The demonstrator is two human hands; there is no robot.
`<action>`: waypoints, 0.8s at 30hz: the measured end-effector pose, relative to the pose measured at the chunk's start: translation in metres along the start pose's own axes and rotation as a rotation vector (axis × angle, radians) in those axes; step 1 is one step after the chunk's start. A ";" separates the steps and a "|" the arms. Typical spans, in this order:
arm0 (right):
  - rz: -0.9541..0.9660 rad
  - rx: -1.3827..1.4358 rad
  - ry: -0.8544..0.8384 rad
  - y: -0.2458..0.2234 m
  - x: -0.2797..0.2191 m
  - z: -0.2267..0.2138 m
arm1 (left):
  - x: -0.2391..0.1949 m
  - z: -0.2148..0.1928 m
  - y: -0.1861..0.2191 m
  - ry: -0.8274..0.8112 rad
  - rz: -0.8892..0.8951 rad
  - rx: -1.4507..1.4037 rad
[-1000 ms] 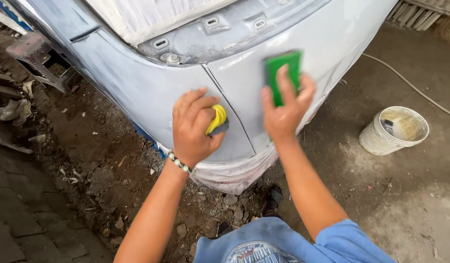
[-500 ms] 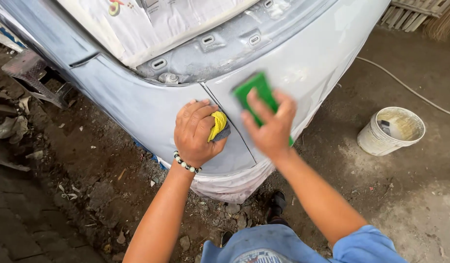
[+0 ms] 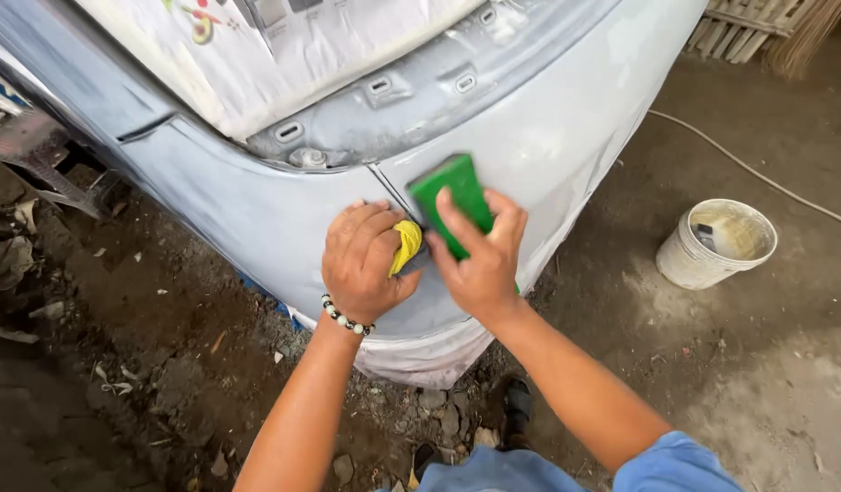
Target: The recorder is sanding and cleaning the surface of a car body using a sanding block, sandpaper, and water.
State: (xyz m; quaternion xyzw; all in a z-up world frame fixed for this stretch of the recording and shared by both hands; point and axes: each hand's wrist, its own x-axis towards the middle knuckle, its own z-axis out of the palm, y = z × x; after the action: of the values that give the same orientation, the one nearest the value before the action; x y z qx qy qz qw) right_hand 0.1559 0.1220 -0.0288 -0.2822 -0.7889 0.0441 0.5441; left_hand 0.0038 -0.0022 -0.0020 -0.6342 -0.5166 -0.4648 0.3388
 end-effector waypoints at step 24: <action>0.107 0.027 0.060 -0.007 0.015 -0.005 | -0.001 -0.005 0.004 -0.005 0.030 0.009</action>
State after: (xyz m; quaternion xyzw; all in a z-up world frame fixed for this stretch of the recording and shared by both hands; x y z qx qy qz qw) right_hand 0.1541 0.1221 -0.0116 -0.3178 -0.7553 0.0753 0.5683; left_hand 0.0069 -0.0082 -0.0012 -0.6416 -0.5098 -0.4560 0.3473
